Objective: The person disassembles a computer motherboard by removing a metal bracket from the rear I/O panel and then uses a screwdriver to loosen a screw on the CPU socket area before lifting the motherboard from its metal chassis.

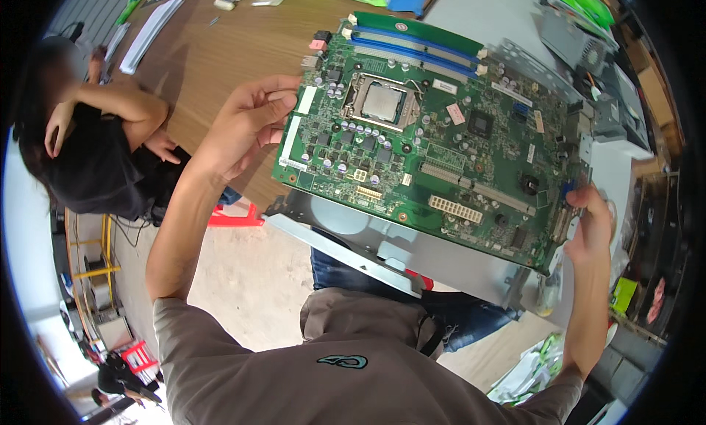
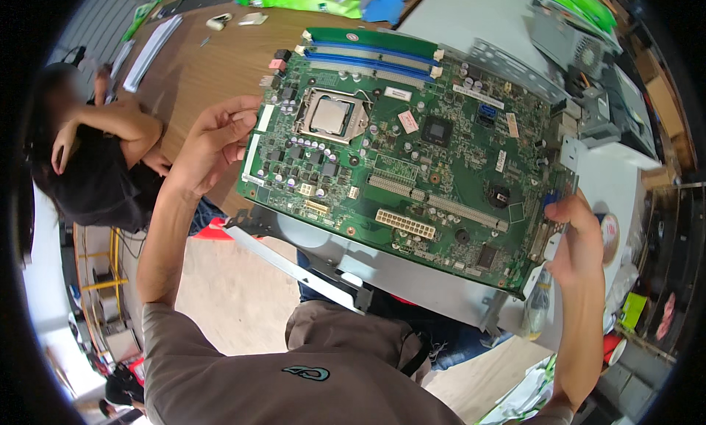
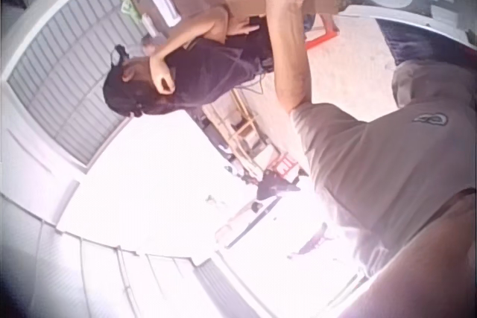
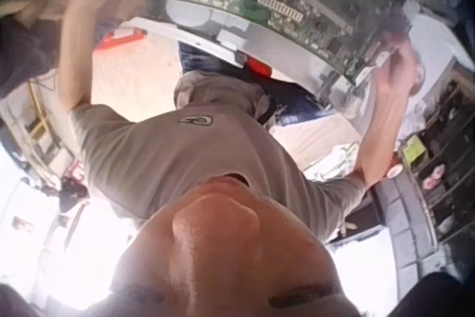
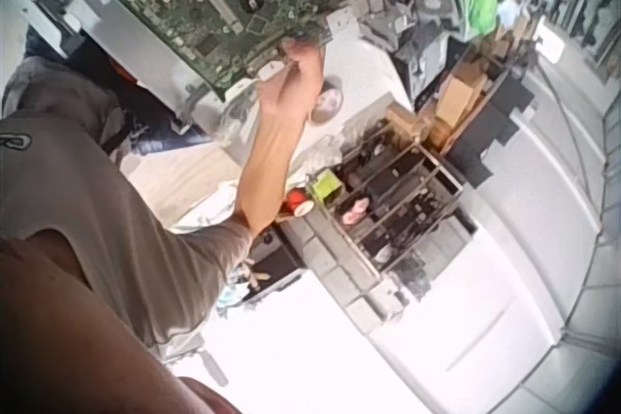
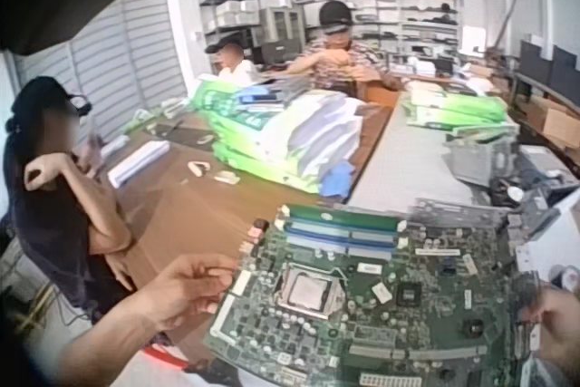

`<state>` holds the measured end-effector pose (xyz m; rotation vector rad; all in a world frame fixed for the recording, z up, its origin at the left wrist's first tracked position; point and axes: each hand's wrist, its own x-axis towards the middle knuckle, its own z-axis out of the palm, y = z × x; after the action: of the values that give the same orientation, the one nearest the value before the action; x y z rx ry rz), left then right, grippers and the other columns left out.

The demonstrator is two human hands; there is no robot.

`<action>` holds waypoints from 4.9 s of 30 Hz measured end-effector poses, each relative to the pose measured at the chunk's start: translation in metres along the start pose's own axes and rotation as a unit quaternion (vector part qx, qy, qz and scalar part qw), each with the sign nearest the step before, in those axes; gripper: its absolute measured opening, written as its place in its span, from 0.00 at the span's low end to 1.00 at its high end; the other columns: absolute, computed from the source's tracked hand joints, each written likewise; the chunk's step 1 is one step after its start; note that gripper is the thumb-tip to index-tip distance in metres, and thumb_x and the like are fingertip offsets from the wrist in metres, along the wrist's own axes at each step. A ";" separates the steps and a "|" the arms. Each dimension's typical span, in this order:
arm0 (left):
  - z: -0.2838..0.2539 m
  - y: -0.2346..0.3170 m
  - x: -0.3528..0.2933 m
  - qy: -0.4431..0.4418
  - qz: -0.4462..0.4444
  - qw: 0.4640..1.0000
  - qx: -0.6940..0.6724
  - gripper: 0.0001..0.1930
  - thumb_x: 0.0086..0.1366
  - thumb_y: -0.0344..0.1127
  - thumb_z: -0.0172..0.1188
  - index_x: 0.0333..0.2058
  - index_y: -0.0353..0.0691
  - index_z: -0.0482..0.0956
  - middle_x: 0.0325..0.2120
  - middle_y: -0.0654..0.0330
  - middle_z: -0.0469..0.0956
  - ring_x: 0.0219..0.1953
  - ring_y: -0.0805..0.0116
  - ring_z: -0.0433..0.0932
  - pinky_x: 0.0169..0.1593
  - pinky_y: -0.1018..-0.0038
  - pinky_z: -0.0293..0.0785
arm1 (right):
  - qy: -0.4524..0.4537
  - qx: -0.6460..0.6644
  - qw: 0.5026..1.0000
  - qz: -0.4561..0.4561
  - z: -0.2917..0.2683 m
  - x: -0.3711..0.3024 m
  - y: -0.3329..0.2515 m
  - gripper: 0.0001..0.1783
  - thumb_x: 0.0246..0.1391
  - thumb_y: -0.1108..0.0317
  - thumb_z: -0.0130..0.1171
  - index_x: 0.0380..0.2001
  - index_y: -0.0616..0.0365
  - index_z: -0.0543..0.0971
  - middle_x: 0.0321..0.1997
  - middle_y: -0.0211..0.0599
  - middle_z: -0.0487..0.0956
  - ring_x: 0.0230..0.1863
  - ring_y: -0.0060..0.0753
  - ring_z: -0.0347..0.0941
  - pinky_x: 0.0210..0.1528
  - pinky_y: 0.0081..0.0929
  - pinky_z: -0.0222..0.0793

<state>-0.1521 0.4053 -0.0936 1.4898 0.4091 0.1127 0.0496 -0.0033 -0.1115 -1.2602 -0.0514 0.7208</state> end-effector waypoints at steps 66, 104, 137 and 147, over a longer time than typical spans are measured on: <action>0.027 -0.039 -0.038 0.294 0.027 0.948 0.122 0.28 0.74 0.47 0.37 0.60 0.29 0.64 0.57 0.44 0.69 0.56 0.58 0.76 0.54 0.63 0.83 | 0.155 -0.409 0.895 -0.090 0.011 0.000 -0.015 0.28 0.51 0.73 0.67 0.56 0.66 0.76 0.28 0.26 0.79 0.29 0.13 0.73 0.32 0.12 0.65; 0.004 -0.028 -0.033 0.108 0.343 0.724 0.588 0.39 0.66 0.59 0.49 0.64 0.30 0.63 0.59 0.43 0.69 0.61 0.49 0.71 0.63 0.57 0.72 | 0.216 -0.505 0.834 0.058 0.066 -0.030 -0.015 0.31 0.56 0.74 0.66 0.57 0.83 0.66 0.33 0.42 0.82 0.35 0.22 0.78 0.38 0.19 0.74; 0.026 -0.046 -0.041 0.171 0.242 0.820 0.490 0.32 0.63 0.44 0.57 0.62 0.35 0.65 0.62 0.50 0.61 0.64 0.56 0.66 0.57 0.61 0.79 | 0.215 -0.450 0.866 -0.034 0.034 -0.029 0.010 0.25 0.52 0.75 0.67 0.51 0.75 0.74 0.30 0.31 0.77 0.31 0.14 0.73 0.34 0.15 0.70; -0.058 -0.051 -0.024 0.141 0.095 0.970 0.172 0.24 0.68 0.45 0.57 0.54 0.32 0.69 0.52 0.53 0.69 0.51 0.68 0.71 0.54 0.71 0.70 | 0.209 -0.462 0.858 -0.087 0.037 0.006 -0.016 0.36 0.53 0.60 0.71 0.58 0.73 0.70 0.49 0.47 0.80 0.51 0.32 0.76 0.54 0.29 0.71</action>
<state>-0.2024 0.4472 -0.1401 1.8634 0.5328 0.4272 0.0470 0.0290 -0.0871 -2.2824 -0.1680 0.2175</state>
